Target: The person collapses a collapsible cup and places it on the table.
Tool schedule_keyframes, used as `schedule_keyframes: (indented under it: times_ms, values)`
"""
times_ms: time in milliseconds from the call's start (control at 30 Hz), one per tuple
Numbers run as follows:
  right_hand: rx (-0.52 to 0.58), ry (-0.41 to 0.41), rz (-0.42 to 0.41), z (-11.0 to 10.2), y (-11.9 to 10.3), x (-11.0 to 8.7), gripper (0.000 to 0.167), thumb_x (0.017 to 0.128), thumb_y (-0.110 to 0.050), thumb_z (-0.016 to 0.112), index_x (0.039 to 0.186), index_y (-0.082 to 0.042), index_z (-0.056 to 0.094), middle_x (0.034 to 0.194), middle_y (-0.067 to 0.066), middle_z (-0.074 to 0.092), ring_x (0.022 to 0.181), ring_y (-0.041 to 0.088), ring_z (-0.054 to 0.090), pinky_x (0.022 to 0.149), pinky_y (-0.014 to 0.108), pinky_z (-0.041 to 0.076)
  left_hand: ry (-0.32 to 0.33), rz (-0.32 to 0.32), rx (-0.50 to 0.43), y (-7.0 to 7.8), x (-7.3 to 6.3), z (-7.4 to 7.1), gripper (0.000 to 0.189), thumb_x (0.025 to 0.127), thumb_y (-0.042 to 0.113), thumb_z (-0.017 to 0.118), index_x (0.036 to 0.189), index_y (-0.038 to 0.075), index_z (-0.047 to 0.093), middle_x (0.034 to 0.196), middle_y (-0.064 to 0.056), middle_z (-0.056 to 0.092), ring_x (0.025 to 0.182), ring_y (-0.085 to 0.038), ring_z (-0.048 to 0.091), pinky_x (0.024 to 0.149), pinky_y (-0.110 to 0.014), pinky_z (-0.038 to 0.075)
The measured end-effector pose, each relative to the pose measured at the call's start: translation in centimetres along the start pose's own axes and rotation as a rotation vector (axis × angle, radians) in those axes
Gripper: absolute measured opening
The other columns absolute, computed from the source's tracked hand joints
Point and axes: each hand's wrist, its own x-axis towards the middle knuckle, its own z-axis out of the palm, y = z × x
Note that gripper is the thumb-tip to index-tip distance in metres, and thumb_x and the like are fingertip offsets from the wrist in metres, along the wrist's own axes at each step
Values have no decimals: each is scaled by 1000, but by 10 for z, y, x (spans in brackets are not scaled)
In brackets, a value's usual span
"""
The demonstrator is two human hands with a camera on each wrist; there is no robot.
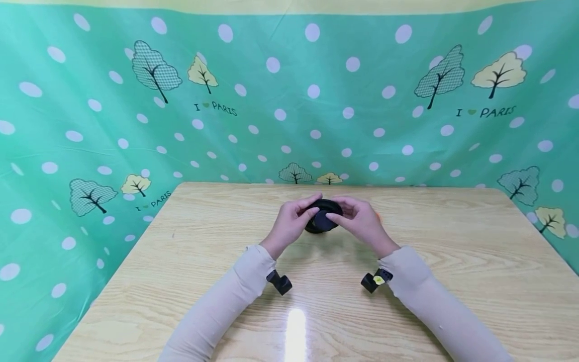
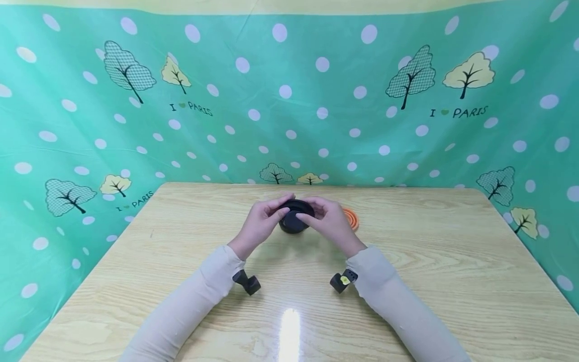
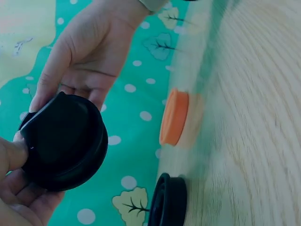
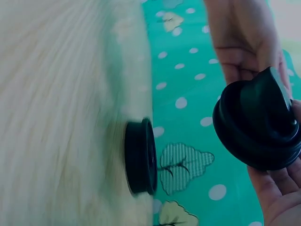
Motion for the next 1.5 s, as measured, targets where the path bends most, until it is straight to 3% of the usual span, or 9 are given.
schedule_keyframes:
  times_ms: [167,300,400,533,733,933,1233,1500]
  values:
    - [-67,-48,-18,1,1,0,40,83,-15,73,119,-1,62,112,18,65,90,20,67,72,24,55,-36,8,67,-2,0,2,34,92,13,61,126,9,60,125,-7,61,114,-15,58,90,-23,49]
    - [-47,-110,13,3,3,1,37,85,-13,71,118,0,62,112,19,65,94,25,67,73,26,56,-88,3,93,-4,-1,4,36,92,12,62,127,9,59,125,-8,60,113,-16,58,89,-21,49]
    - [-9,-123,48,4,3,2,36,86,-13,70,118,0,62,113,20,64,97,26,66,75,28,56,-85,8,75,-4,-1,5,36,91,11,63,127,8,59,125,-10,60,113,-17,59,88,-22,50]
    - [25,-100,75,4,0,1,33,86,-12,69,116,1,61,111,21,65,97,25,66,75,28,56,-57,9,33,-2,0,6,36,91,13,63,126,7,60,125,-10,61,112,-17,60,88,-22,49]
    - [118,-28,59,1,-2,1,34,87,-6,67,116,6,55,113,22,63,94,12,65,77,25,55,-4,-12,-52,2,0,5,41,96,22,56,135,9,52,132,-7,57,120,-16,53,98,-23,43]
    - [245,34,55,-3,-1,2,35,90,-6,64,120,7,51,108,7,65,93,9,64,81,23,53,-7,-69,-120,6,0,4,46,97,27,55,139,9,47,135,-11,53,123,-19,51,102,-29,41]
    - [272,42,46,0,-3,2,34,91,-6,62,119,9,49,99,-6,66,90,8,65,80,23,54,53,-43,-158,7,0,6,41,91,16,63,130,2,55,117,-15,64,100,-18,62,87,-27,51]
    - [244,50,76,2,-5,1,32,91,-7,62,116,10,51,98,-1,68,88,6,65,78,20,53,103,-38,-142,7,2,6,32,86,13,69,115,1,65,101,-14,68,83,-11,62,75,-23,52]
